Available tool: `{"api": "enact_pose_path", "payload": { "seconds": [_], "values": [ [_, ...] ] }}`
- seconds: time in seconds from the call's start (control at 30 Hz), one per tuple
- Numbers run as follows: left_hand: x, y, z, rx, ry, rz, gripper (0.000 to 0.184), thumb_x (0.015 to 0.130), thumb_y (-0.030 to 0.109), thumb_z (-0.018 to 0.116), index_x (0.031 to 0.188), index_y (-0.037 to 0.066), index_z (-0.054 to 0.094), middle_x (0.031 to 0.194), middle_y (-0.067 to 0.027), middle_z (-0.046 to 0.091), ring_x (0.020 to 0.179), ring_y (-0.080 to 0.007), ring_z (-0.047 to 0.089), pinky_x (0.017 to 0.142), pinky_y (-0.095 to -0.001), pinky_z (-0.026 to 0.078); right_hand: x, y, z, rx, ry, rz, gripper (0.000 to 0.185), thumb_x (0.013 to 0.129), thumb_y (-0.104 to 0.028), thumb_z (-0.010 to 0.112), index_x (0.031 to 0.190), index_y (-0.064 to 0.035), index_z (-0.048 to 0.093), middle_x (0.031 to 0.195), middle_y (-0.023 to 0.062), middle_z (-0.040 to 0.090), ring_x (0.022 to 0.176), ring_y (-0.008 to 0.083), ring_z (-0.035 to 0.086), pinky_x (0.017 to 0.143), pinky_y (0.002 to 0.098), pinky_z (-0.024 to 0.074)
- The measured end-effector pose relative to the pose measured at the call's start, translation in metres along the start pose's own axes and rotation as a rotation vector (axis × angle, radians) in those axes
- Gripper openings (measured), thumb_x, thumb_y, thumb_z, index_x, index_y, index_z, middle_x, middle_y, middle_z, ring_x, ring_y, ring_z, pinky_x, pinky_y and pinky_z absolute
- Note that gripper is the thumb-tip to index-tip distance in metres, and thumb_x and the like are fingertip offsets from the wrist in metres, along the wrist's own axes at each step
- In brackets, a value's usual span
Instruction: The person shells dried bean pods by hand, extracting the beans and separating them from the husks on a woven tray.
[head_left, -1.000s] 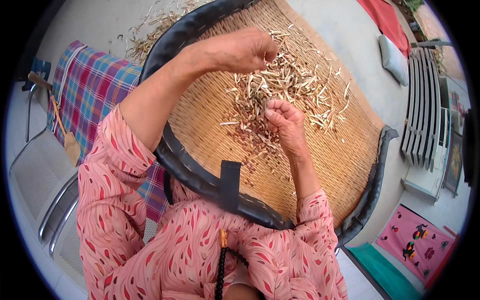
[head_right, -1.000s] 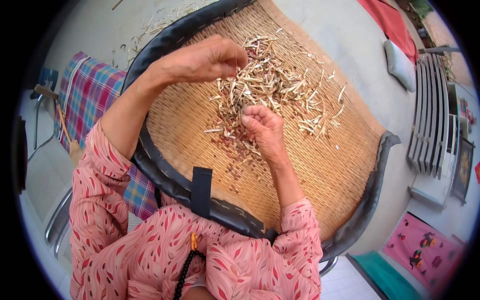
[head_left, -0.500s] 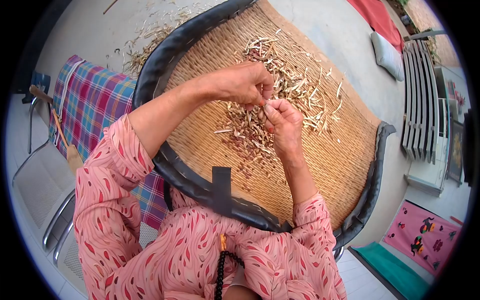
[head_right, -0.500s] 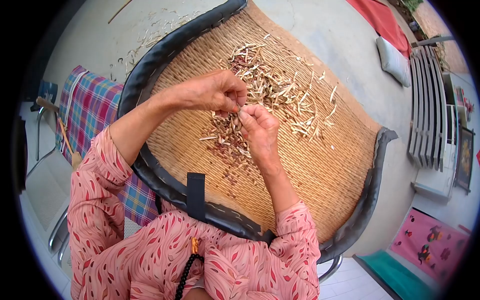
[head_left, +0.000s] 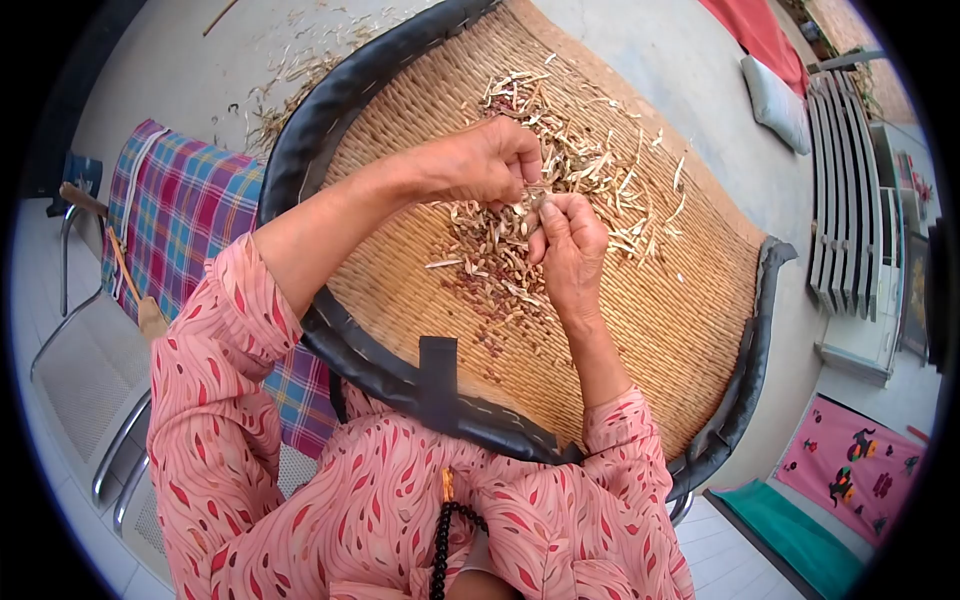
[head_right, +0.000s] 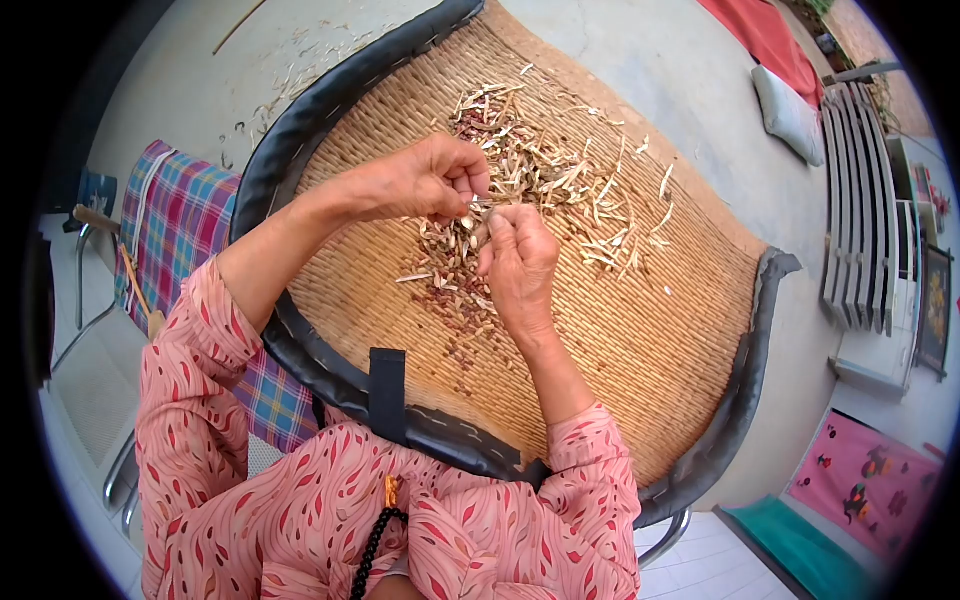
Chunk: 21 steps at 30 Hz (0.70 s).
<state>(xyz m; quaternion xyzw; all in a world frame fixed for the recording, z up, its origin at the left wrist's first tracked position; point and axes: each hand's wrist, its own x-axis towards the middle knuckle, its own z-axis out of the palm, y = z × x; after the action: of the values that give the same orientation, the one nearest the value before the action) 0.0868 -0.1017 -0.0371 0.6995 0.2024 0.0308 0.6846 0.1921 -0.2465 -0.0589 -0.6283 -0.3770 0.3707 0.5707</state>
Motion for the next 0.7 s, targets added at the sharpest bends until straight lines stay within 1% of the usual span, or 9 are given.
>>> {"api": "enact_pose_path", "payload": {
  "seconds": [0.07, 0.17, 0.27, 0.37, 0.47, 0.57, 0.6, 0.67, 0.7],
  "values": [
    [-0.002, 0.005, -0.004, -0.017, -0.016, -0.007, 0.011, 0.071, -0.005, 0.055, 0.082, -0.004, 0.056, 0.068, -0.0035, 0.054, 0.059, -0.008, 0.052, 0.05, -0.0222, 0.043, 0.003, -0.002, -0.003, 0.115, 0.031, 0.051, 0.01, 0.093, -0.006, 0.046, 0.086, 0.0006, 0.051, 0.07, 0.0049, 0.055, 0.047, 0.0047, 0.044, 0.041, 0.0178, 0.0363],
    [-0.001, 0.008, -0.007, 0.019, -0.021, 0.001, 0.012, 0.07, -0.004, 0.055, 0.082, -0.004, 0.057, 0.067, -0.0026, 0.054, 0.059, -0.0075, 0.051, 0.05, -0.0224, 0.043, 0.007, 0.001, -0.009, 0.204, -0.006, 0.082, 0.01, 0.093, -0.007, 0.046, 0.088, 0.0003, 0.051, 0.072, 0.0054, 0.056, 0.048, 0.0045, 0.043, 0.042, 0.0171, 0.0363],
    [0.003, 0.003, -0.01, 0.189, -0.049, 0.052, 0.013, 0.069, -0.005, 0.055, 0.082, -0.003, 0.058, 0.066, -0.0015, 0.053, 0.059, -0.0072, 0.051, 0.051, -0.0231, 0.043, 0.007, 0.004, -0.009, 0.299, 0.011, 0.107, 0.01, 0.093, -0.008, 0.047, 0.088, -0.0003, 0.051, 0.073, 0.0054, 0.056, 0.048, 0.0044, 0.043, 0.042, 0.0167, 0.0357],
    [0.003, -0.004, -0.01, 0.256, 0.057, 0.118, 0.012, 0.068, -0.004, 0.055, 0.08, -0.003, 0.058, 0.064, -0.0004, 0.052, 0.058, -0.0072, 0.05, 0.051, -0.0237, 0.042, 0.01, 0.005, -0.013, 0.28, 0.062, 0.106, 0.01, 0.093, -0.008, 0.048, 0.088, -0.0004, 0.052, 0.071, 0.0042, 0.056, 0.048, 0.0042, 0.042, 0.042, 0.0168, 0.0353],
    [0.0, 0.003, -0.012, 0.216, 0.044, 0.055, 0.011, 0.069, -0.001, 0.054, 0.079, -0.002, 0.057, 0.064, 0.0, 0.052, 0.059, -0.0076, 0.05, 0.051, -0.024, 0.041, 0.01, 0.003, -0.01, 0.231, 0.053, 0.087, 0.01, 0.092, -0.009, 0.051, 0.087, -0.0006, 0.053, 0.07, 0.0029, 0.055, 0.049, 0.004, 0.042, 0.042, 0.017, 0.0347],
    [-0.001, 0.01, -0.01, 0.258, 0.061, 0.059, 0.01, 0.069, 0.002, 0.052, 0.078, -0.002, 0.056, 0.064, -0.0006, 0.051, 0.059, -0.0077, 0.049, 0.051, -0.024, 0.041, 0.005, 0.001, -0.008, 0.05, -0.008, 0.005, 0.008, 0.09, -0.009, 0.053, 0.086, -0.0016, 0.053, 0.07, 0.0025, 0.056, 0.051, 0.0036, 0.043, 0.044, 0.0168, 0.0343],
    [0.0, 0.008, -0.01, 0.258, 0.08, 0.067, 0.009, 0.069, 0.002, 0.052, 0.077, -0.002, 0.055, 0.064, -0.0008, 0.051, 0.058, -0.0078, 0.049, 0.051, -0.0242, 0.041, 0.002, 0.0, -0.009, -0.05, -0.025, 0.029, 0.003, 0.087, -0.004, 0.056, 0.088, -0.0019, 0.055, 0.075, 0.0041, 0.058, 0.054, 0.0053, 0.047, 0.047, 0.019, 0.0372],
    [0.002, 0.002, -0.01, 0.257, 0.117, 0.083, 0.008, 0.069, 0.002, 0.052, 0.075, -0.001, 0.054, 0.065, -0.0012, 0.051, 0.058, -0.0078, 0.048, 0.05, -0.0245, 0.04, -0.001, -0.005, -0.003, -0.167, 0.007, -0.234, 0.007, 0.084, -0.001, 0.057, 0.09, -0.0016, 0.055, 0.078, 0.0054, 0.059, 0.057, 0.0084, 0.05, 0.05, 0.0217, 0.0399],
    [0.002, 0.004, -0.01, 0.262, 0.126, 0.055, 0.008, 0.069, 0.002, 0.051, 0.075, -0.001, 0.054, 0.065, -0.0015, 0.051, 0.058, -0.008, 0.049, 0.051, -0.0245, 0.041, -0.001, -0.006, 0.0, -0.225, 0.021, -0.366, 0.009, 0.083, 0.001, 0.058, 0.091, -0.0015, 0.055, 0.08, 0.0061, 0.059, 0.058, 0.01, 0.052, 0.051, 0.023, 0.0412]
  ]
}}
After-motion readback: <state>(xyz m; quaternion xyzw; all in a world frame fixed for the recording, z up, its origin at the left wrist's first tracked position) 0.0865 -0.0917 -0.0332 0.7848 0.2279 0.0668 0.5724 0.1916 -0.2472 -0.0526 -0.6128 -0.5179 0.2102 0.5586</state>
